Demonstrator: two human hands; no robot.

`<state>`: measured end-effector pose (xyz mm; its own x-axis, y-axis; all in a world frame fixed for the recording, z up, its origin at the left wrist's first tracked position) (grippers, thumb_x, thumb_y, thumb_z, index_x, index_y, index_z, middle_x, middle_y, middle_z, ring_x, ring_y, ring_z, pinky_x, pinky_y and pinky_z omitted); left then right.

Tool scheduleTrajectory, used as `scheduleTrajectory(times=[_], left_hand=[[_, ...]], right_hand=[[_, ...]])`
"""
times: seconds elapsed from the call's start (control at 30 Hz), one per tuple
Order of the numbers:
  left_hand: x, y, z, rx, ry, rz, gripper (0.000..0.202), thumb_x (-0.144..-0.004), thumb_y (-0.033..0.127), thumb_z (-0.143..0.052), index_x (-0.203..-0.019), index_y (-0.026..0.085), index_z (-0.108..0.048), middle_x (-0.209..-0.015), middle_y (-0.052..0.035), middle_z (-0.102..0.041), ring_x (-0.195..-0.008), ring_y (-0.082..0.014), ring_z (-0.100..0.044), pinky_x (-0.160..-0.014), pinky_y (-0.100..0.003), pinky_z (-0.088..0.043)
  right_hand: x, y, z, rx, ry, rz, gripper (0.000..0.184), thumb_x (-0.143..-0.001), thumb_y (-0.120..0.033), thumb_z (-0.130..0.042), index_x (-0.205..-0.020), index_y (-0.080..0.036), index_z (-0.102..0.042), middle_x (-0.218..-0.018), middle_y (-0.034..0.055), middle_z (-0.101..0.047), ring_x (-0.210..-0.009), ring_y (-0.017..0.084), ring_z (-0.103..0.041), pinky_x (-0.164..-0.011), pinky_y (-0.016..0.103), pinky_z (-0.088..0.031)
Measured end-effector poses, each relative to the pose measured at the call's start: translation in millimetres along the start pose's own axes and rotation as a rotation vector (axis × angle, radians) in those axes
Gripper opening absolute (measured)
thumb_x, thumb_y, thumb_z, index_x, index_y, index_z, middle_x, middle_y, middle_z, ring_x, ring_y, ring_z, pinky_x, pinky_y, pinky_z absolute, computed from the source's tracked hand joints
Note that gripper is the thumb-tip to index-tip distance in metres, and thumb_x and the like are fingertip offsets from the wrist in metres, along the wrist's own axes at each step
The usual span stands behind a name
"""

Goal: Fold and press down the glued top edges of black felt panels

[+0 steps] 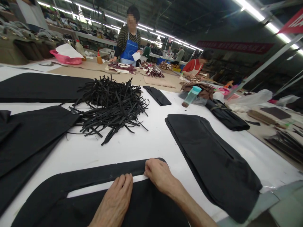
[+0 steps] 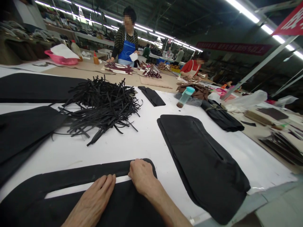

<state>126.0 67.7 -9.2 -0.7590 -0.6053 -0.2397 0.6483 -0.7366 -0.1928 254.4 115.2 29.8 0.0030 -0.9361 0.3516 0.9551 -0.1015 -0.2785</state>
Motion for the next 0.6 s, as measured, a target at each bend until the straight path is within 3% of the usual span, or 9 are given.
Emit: scheduleTrajectory(times=[0.23,0.3,0.43,0.6], left_hand=[[-17.7,5.4,9.7,-0.044,-0.114,0.03,0.051,-0.079,0.01,-0.042,-0.128,0.022,-0.046,-0.1,-0.0108,-0.055,-0.087,-0.0261,-0.049,-0.077,-0.039,-0.046],[-23.2,6.3,14.8,-0.03,-0.137,0.053,0.052,-0.08,0.012,-0.043,-0.129,0.026,-0.045,-0.096,-0.0097,-0.055,-0.083,-0.026,-0.049,-0.072,-0.038,-0.045],[-30.2,6.8,20.1,-0.046,-0.195,0.1,0.05,-0.083,0.015,-0.044,-0.13,0.031,-0.043,-0.095,-0.0097,-0.055,-0.083,-0.0275,-0.05,-0.07,-0.037,-0.044],[-34.4,9.5,20.1,-0.069,-0.253,0.117,0.052,-0.085,0.016,-0.043,-0.132,0.036,-0.038,-0.098,-0.0101,-0.054,-0.083,-0.0287,-0.052,-0.07,-0.039,-0.042]], right_hand=[[-8.3,-0.5,3.0,0.019,-0.073,-0.094,0.008,-0.07,-0.014,-0.061,-0.069,-0.018,-0.068,-0.075,0.0064,-0.07,-0.074,0.021,-0.063,-0.059,0.026,-0.034],[-7.5,4.9,2.0,0.016,-0.068,-0.12,0.005,-0.07,-0.018,-0.063,-0.072,-0.019,-0.067,-0.075,0.006,-0.069,-0.075,0.02,-0.063,-0.059,0.026,-0.033],[-6.8,23.1,-0.9,-0.011,-0.024,-0.159,0.018,-0.069,-0.028,-0.068,-0.085,-0.021,-0.064,-0.081,0.0025,-0.067,-0.076,0.018,-0.059,-0.059,0.025,-0.032],[-7.2,35.8,-3.0,-0.064,-0.003,-0.155,0.011,-0.067,-0.026,-0.067,-0.075,-0.022,-0.061,-0.072,-0.0014,-0.063,-0.071,0.016,-0.057,-0.056,0.024,-0.028]])
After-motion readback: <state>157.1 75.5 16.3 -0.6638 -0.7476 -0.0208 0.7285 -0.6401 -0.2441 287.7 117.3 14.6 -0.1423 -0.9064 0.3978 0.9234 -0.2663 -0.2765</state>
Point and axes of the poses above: each hand's wrist, its own x-axis away from the middle knuckle, its own z-axis out of the back of the hand, y = z × x, the point moved 8 cm from there along -x, towards the middle knuckle
